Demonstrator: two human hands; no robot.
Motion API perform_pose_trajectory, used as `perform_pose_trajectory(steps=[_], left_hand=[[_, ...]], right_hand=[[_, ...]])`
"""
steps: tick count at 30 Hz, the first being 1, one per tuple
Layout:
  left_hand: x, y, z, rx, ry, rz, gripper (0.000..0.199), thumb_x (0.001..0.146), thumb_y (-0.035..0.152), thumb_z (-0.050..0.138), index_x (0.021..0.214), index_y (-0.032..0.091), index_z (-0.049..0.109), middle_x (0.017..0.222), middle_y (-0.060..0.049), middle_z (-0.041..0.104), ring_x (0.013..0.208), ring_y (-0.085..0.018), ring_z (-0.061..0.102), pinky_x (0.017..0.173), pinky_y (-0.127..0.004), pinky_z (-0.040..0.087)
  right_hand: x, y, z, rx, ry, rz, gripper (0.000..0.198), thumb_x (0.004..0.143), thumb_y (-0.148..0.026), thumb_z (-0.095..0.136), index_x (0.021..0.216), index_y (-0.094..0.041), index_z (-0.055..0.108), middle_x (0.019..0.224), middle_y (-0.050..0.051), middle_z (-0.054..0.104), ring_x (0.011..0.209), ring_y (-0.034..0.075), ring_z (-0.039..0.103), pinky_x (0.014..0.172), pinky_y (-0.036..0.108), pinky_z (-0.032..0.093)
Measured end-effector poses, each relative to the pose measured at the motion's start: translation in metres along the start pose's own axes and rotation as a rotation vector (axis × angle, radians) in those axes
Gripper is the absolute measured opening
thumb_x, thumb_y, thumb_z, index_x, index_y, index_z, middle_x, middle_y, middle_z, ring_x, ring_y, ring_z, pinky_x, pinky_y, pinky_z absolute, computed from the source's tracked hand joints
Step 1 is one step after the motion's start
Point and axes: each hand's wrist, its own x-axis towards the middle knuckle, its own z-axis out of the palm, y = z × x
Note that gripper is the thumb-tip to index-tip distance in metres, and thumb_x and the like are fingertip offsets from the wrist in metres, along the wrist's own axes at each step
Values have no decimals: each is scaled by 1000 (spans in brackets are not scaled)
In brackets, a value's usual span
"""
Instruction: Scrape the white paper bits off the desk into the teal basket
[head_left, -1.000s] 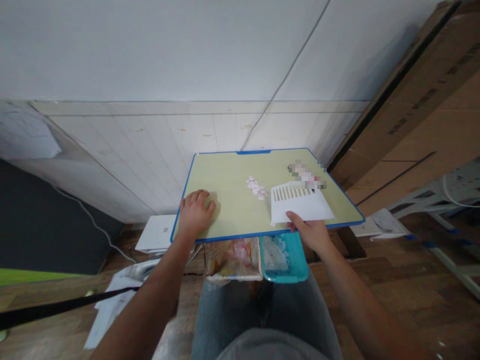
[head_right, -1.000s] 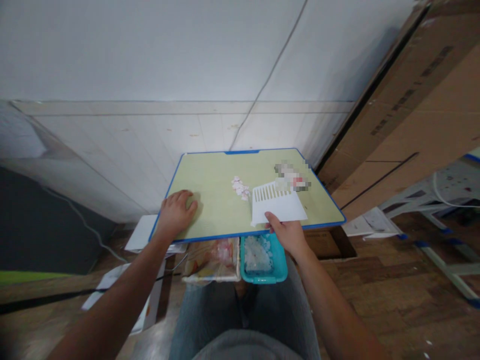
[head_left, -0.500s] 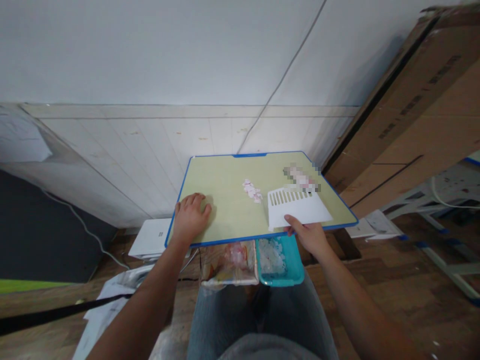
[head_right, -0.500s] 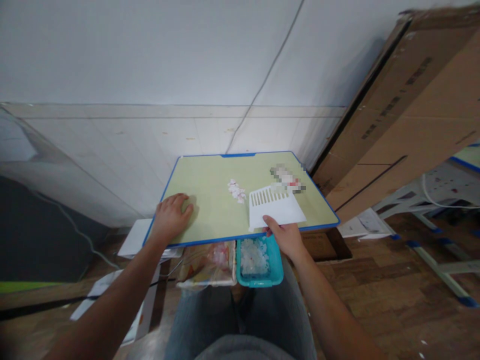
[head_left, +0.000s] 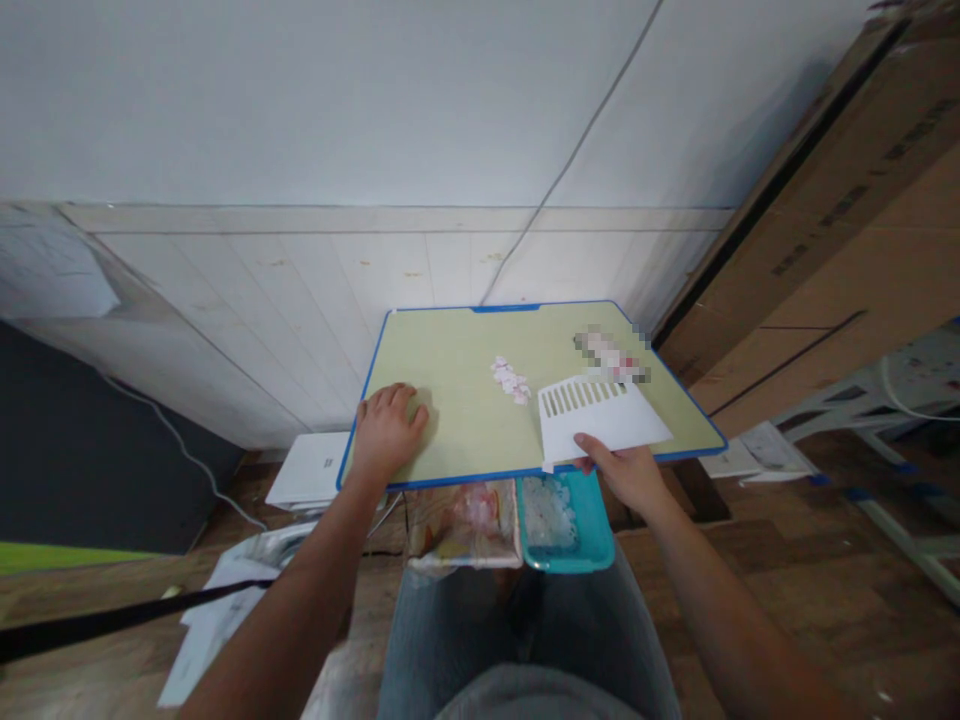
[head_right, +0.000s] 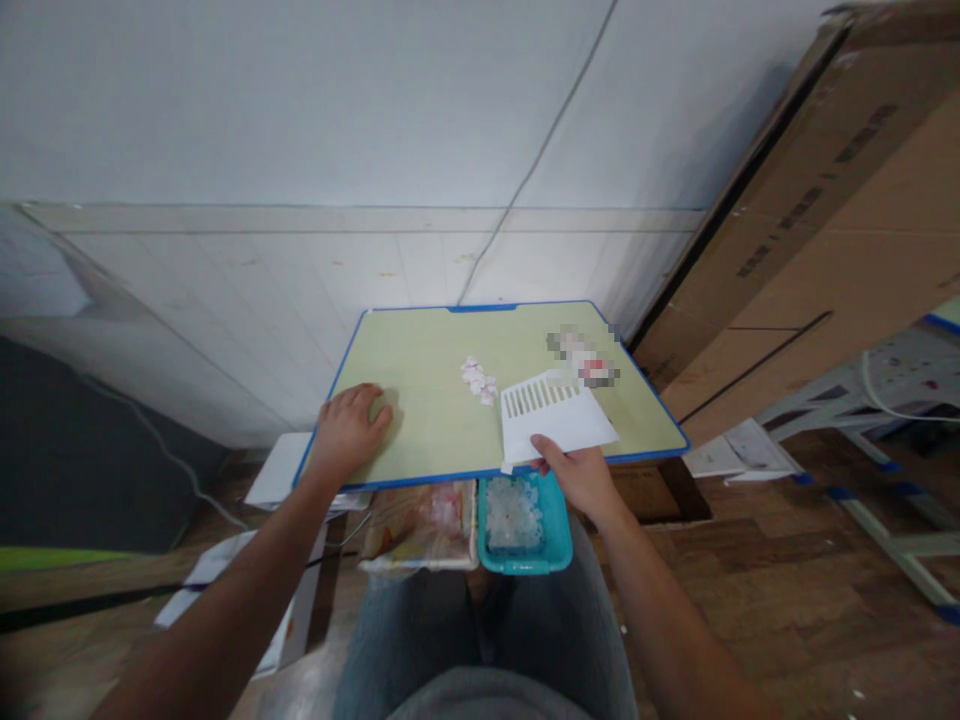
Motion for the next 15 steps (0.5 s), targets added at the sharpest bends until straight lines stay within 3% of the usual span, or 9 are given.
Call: perform_pose_trajectory(steps=[5, 15], left_hand=[[1, -1, 0, -10, -15, -3, 44, 113, 39, 58, 146, 16, 78, 160, -23, 80, 152, -45, 71, 131, -67, 53], [-1, -2, 3, 7, 22, 7, 41, 112, 38, 57, 143, 20, 77, 159, -21, 81, 151, -42, 71, 131, -64, 52]], right_hand=[[0, 0, -3, 106, -14, 44, 52, 85, -74, 93, 71, -28, 71, 64, 7, 76, 60, 26, 71, 67, 42, 66], [5, 3, 1, 179, 98, 83, 51, 80, -73, 97, 77, -28, 72, 63, 6, 76, 54, 26, 69, 55, 42, 63]])
